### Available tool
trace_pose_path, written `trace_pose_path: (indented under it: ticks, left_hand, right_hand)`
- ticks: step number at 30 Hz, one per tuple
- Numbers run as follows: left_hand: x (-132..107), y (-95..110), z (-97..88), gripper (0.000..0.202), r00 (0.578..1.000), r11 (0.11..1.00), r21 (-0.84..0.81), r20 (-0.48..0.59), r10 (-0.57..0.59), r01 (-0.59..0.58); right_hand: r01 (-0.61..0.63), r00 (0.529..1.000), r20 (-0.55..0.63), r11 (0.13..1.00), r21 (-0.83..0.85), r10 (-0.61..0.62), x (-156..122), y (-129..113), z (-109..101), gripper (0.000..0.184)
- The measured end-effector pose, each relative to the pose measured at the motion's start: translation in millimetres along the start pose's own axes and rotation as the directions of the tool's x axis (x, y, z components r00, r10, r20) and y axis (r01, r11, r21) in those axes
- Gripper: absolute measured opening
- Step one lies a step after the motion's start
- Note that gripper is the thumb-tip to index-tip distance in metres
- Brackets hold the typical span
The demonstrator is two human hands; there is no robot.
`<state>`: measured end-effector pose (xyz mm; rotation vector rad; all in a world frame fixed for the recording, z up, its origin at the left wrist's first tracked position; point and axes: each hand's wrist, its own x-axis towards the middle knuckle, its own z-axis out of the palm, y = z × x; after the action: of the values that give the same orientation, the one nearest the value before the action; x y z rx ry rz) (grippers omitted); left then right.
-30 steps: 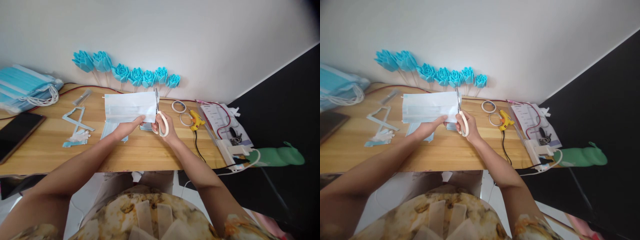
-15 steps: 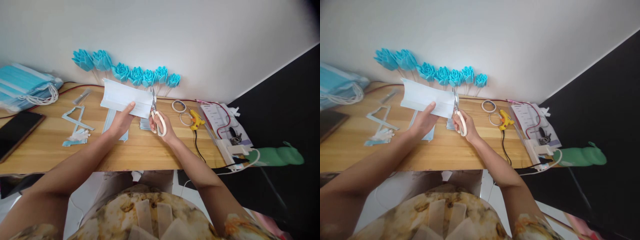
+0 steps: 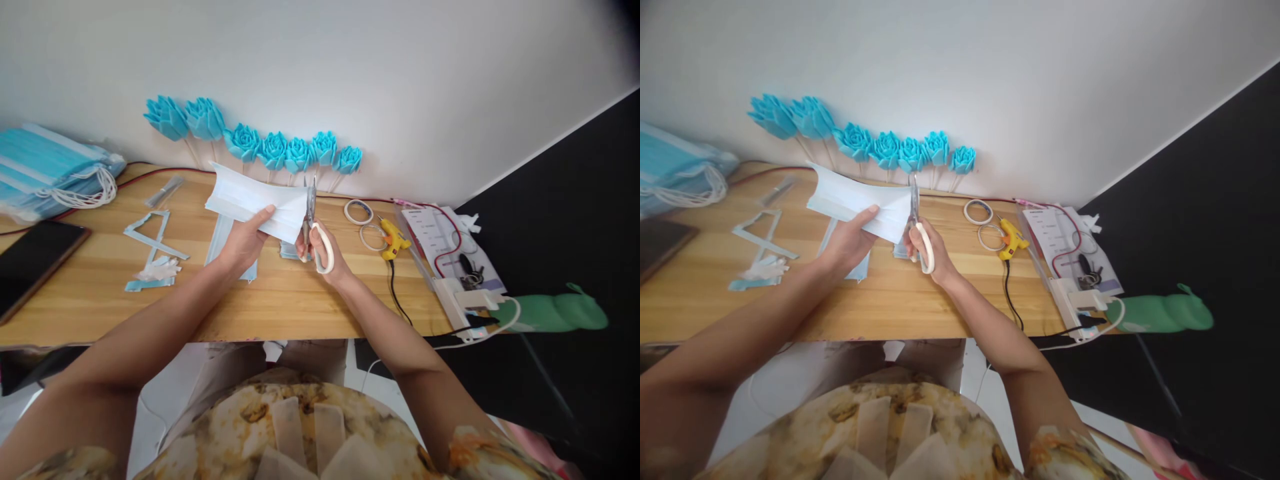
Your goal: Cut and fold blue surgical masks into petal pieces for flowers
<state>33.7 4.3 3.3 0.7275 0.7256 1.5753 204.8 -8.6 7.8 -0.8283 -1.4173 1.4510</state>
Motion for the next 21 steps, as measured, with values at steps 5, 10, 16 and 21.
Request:
trace_pose_path:
  ticks: [5, 10, 16, 21]
  left_hand:
    - [0.5, 2.8, 0.9, 0.057, 0.999, 0.999, -0.029, -0.026, 0.022, -0.023]
    - [0.3, 3.2, 1.7, 0.05, 0.999, 0.999, -0.033, -0.05, -0.005, 0.003]
    - [3.0, -3.4, -2.7, 0.031, 0.993, 0.999, -0.01, -0.113, -0.042, 0.042]
    - [2.9, -3.3, -2.7, 0.026, 0.99, 0.997, 0.011, -0.122, -0.071, 0.073]
  right_hand:
    - [-0.02, 1.0, 0.002, 1.0, 0.014, 0.02, -0.5, -2.3, 1.7, 0.056]
    - [-0.046, 0.999, -0.017, 0.998, 0.052, 0.047, -1.3, -3.5, 3.4, 0.051]
    - [-0.088, 0.991, -0.094, 0.993, 0.079, 0.096, -0.1, -1.8, 4.8, 0.057]
    - [-0.103, 0.986, -0.119, 0.99, 0.098, 0.115, 1.5, 1.9, 4.9, 0.057]
